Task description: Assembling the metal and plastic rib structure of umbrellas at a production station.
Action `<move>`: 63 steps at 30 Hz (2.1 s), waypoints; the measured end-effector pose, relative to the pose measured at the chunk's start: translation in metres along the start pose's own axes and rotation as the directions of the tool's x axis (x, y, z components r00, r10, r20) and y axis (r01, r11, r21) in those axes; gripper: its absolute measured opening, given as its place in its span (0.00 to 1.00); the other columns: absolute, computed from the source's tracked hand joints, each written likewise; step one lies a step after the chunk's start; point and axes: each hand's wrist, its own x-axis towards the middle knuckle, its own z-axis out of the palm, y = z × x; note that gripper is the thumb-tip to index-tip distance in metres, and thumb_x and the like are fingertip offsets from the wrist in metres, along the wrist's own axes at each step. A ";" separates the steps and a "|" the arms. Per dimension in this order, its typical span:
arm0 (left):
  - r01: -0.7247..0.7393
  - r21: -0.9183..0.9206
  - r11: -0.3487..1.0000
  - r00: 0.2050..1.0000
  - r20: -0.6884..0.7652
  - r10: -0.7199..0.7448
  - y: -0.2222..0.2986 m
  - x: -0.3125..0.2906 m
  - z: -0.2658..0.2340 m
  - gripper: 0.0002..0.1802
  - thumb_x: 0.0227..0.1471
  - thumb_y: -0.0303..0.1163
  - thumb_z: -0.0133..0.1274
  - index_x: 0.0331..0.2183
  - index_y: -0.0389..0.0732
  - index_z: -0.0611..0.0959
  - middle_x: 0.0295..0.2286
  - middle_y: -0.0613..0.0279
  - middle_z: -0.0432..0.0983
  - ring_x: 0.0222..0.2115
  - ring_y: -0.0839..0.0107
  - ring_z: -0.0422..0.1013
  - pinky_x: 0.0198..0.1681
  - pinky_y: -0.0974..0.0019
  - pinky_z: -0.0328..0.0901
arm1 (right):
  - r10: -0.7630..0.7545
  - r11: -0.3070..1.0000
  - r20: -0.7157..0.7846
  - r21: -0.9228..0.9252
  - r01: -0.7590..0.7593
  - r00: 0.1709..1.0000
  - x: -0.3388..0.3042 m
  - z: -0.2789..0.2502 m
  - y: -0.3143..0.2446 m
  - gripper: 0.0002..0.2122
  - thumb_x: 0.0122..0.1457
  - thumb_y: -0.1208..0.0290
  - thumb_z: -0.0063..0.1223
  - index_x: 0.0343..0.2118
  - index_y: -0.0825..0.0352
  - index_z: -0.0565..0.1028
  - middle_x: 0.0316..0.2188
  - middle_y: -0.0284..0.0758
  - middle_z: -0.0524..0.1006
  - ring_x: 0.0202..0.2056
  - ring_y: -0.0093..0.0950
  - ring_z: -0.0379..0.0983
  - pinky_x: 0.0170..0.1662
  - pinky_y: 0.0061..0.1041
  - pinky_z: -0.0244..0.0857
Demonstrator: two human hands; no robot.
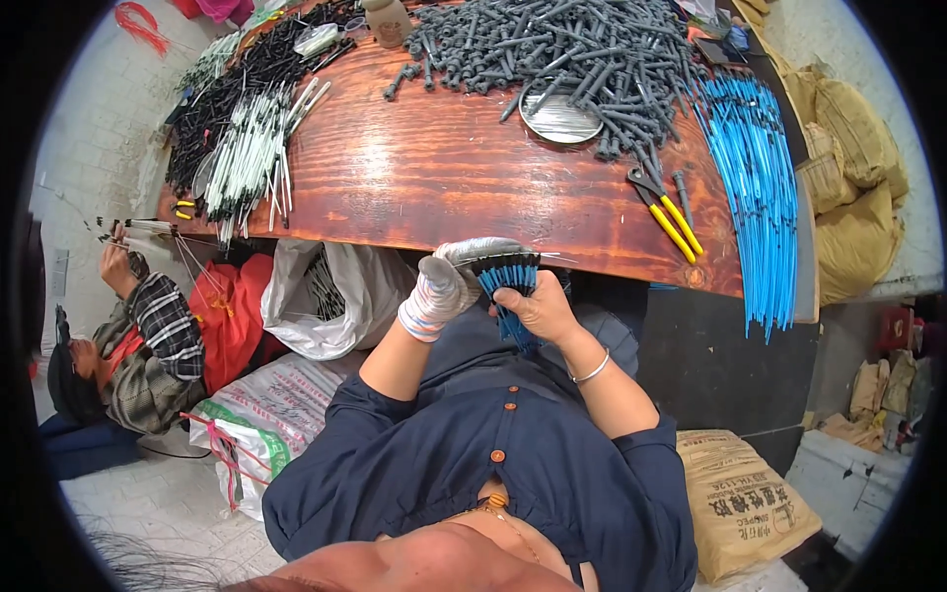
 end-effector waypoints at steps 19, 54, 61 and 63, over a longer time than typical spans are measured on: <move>0.408 0.774 -0.484 0.828 -0.090 0.553 0.091 0.196 -0.233 0.16 0.44 0.34 0.51 0.39 0.45 0.78 0.33 0.53 0.76 0.33 0.59 0.73 0.38 0.58 0.66 | 0.048 0.999 -0.122 0.031 -0.044 0.991 0.019 -0.037 0.012 0.17 0.50 0.60 0.59 0.30 0.72 0.71 0.21 0.35 0.74 0.24 0.25 0.73 0.30 0.24 0.69; 0.026 0.073 0.997 0.903 -0.429 0.008 0.058 -0.013 0.006 0.21 0.49 0.35 0.55 0.42 0.31 0.75 0.36 0.54 0.75 0.36 0.67 0.73 0.42 0.65 0.68 | 0.028 0.991 -0.064 -0.127 -0.036 0.998 0.005 0.009 0.001 0.16 0.50 0.59 0.59 0.27 0.70 0.72 0.20 0.33 0.74 0.23 0.22 0.72 0.28 0.21 0.67; -0.108 0.151 0.983 0.884 -0.439 0.164 0.048 -0.023 0.023 0.23 0.45 0.28 0.58 0.44 0.31 0.74 0.37 0.57 0.75 0.38 0.71 0.72 0.43 0.68 0.66 | -0.010 0.987 -0.055 -0.160 0.001 0.998 0.006 0.012 0.002 0.14 0.50 0.63 0.59 0.27 0.71 0.72 0.21 0.33 0.74 0.24 0.21 0.72 0.28 0.21 0.67; -0.102 0.197 0.975 0.858 -0.478 0.187 0.046 -0.022 0.029 0.25 0.42 0.23 0.60 0.45 0.32 0.73 0.37 0.57 0.75 0.38 0.72 0.71 0.43 0.69 0.66 | -0.009 0.984 -0.034 -0.178 0.003 0.999 0.006 0.011 0.003 0.13 0.51 0.65 0.58 0.27 0.71 0.73 0.21 0.32 0.74 0.24 0.21 0.72 0.29 0.21 0.67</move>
